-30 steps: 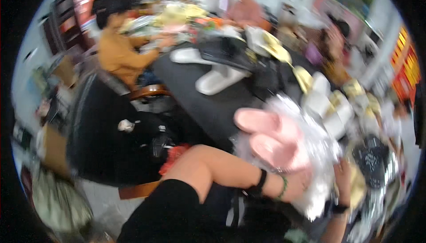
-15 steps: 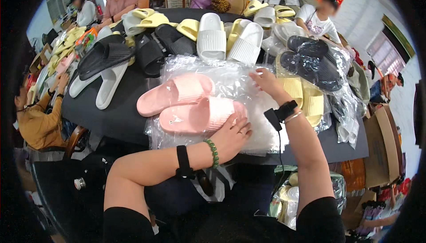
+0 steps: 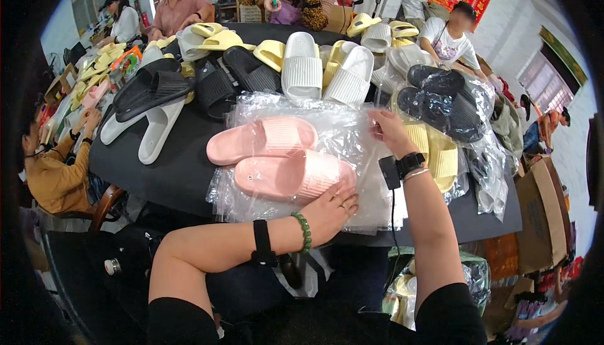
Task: Packaging slippers into plastic bags and placing them into a larger transport bag.
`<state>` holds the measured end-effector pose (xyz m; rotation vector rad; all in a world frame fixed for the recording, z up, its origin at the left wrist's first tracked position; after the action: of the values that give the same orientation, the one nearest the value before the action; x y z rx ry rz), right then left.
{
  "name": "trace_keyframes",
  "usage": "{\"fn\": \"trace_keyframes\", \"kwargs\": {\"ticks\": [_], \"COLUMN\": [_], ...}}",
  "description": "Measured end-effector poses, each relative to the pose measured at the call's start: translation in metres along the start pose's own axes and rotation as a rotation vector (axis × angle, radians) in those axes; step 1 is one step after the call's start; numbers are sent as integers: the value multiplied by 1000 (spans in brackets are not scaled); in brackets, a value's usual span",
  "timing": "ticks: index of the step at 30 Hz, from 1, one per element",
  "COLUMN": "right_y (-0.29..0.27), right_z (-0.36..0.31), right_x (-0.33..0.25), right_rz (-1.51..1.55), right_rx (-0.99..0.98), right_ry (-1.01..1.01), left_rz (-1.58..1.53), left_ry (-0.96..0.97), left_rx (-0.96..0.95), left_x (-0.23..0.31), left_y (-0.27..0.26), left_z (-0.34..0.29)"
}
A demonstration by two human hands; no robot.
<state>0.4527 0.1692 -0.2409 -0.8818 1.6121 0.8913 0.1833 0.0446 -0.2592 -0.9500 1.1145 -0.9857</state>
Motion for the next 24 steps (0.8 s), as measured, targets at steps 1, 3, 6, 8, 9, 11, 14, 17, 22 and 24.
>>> {"fn": "trace_keyframes", "kwargs": {"ticks": [1,3,6,8,9,11,14,17,22,24], "right_y": [-9,-16,-12,-22,-22,21,48,43,-7,-1], "right_z": [6,11,5,-7,-19,-61,-111,-126,-94,-94], "right_x": [0,0,-10,-19,-22,-33,-34,-11,60,61], "right_rz": [-95,-190,-634,-800,-959,-854,-733,-777,-1042,-1096], "right_rx": [27,35,195,236,288,209,-21,-277,-265,-253], "right_ry": [-86,-169,-355,-634,-911,-1147,-1036,-864,-621,-633], "left_rz": [3,-64,-96,-92,-93,-41,-60,-48,-211,-349], "left_ry": [-2,17,9,21,43,14,29,39,112,119], "left_rx": [6,9,-6,37,80,127,115,133,142,101], "left_x": [0,2,0,4,6,-1,-1,-2,-21,-45], "left_y": [-1,-1,-4,-1,2,8,3,3,-20,-63], "left_z": [2,4,4,7,10,1,-2,3,4,-2]}}
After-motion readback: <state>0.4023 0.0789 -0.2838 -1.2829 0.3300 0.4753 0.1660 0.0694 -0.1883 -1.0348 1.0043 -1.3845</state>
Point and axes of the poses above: each hand's wrist, its own z-axis towards the middle knuckle, its own y-axis out of the palm, x = y × z, the point moved 4 cm from there along z, towards the middle knuckle, and after that the axes turned 10 degrees about z, right-handed, at the moved point
